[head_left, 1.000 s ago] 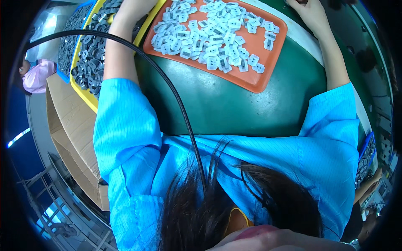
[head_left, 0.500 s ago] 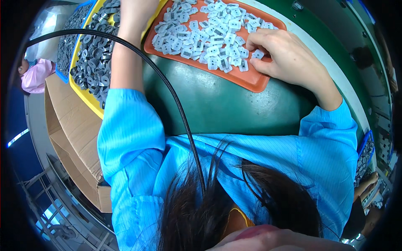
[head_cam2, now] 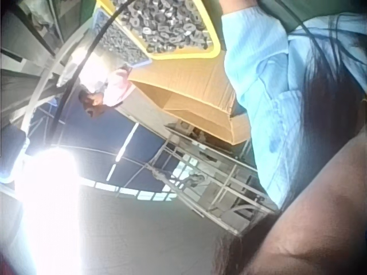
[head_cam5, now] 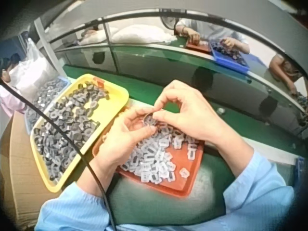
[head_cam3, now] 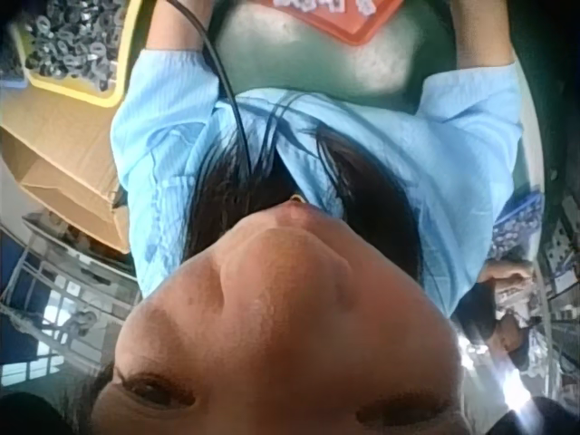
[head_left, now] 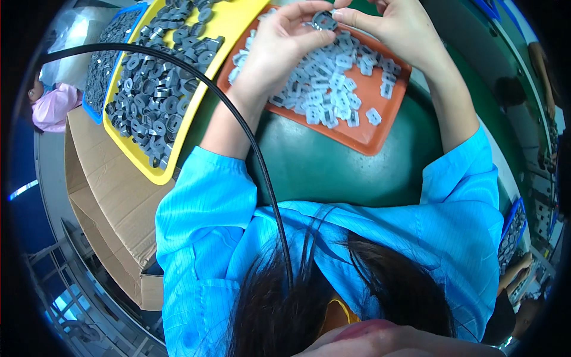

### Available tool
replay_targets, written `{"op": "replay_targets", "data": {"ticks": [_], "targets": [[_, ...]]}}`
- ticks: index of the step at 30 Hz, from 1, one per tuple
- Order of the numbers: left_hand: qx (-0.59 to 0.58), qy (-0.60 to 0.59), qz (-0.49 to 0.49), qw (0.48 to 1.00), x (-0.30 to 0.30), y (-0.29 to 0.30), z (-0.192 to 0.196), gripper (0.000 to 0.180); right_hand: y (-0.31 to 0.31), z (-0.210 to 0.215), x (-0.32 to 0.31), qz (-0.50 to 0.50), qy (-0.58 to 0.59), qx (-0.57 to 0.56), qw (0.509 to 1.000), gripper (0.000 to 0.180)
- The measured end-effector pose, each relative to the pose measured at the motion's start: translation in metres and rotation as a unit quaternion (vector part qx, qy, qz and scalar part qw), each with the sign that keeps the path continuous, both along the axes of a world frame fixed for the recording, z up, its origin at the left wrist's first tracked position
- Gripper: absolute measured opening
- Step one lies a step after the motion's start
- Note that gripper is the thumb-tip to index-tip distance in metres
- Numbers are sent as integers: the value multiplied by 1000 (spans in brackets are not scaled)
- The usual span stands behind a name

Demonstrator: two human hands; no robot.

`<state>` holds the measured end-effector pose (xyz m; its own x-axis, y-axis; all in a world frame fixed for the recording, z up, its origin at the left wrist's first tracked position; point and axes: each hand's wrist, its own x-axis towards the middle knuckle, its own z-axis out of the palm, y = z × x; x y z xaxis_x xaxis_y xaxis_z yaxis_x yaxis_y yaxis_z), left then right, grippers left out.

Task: The person assembles small plastic pieces and rubber components by hand on a factory assembly line.

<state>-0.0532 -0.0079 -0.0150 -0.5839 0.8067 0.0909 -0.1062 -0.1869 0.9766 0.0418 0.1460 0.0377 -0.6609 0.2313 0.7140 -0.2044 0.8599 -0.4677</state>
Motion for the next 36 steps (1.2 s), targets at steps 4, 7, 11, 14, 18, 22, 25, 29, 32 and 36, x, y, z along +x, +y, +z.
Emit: {"op": "replay_targets", "data": {"ticks": [4, 7, 11, 14, 18, 22, 25, 29, 32, 36], "targets": [[21, 43, 77, 996, 11, 2, -1, 44, 33, -14, -10, 207, -220, -236, 924, 17], [-31, 125, 101, 986, 15, 0, 1, 45, 31, -21, -4, 213, -269, -371, 863, 21], [-81, 215, 150, 962, 14, 0, 9, 44, 41, -22, -2, 246, -257, -431, 829, 18], [-77, 270, 171, 944, 14, 4, 3, 43, 34, -42, -6, 205, -181, -390, 879, 18], [-66, 342, 192, 917, 12, 6, -5, 39, 7, -27, -4, 153, -200, -358, 899, 12], [-3, 360, 202, 911, 12, 7, -7, 36, 2, -15, 5, 90, -153, -172, 969, 11], [-10, 378, 181, 908, 21, 7, -1, 38, 17, -31, 0, 198, -202, -388, 877, 15], [-11, 426, 187, 885, 31, 7, 4, 43, 34, -33, 8, 262, -287, -445, 806, 21], [-9, 436, 157, 886, 29, 5, 3, 40, 38, -32, 16, 244, -296, -398, 833, 17], [1, 504, 42, 863, 9, -3, 7, 40, 39, -20, 25, 257, -357, -443, 781, 10]]}}
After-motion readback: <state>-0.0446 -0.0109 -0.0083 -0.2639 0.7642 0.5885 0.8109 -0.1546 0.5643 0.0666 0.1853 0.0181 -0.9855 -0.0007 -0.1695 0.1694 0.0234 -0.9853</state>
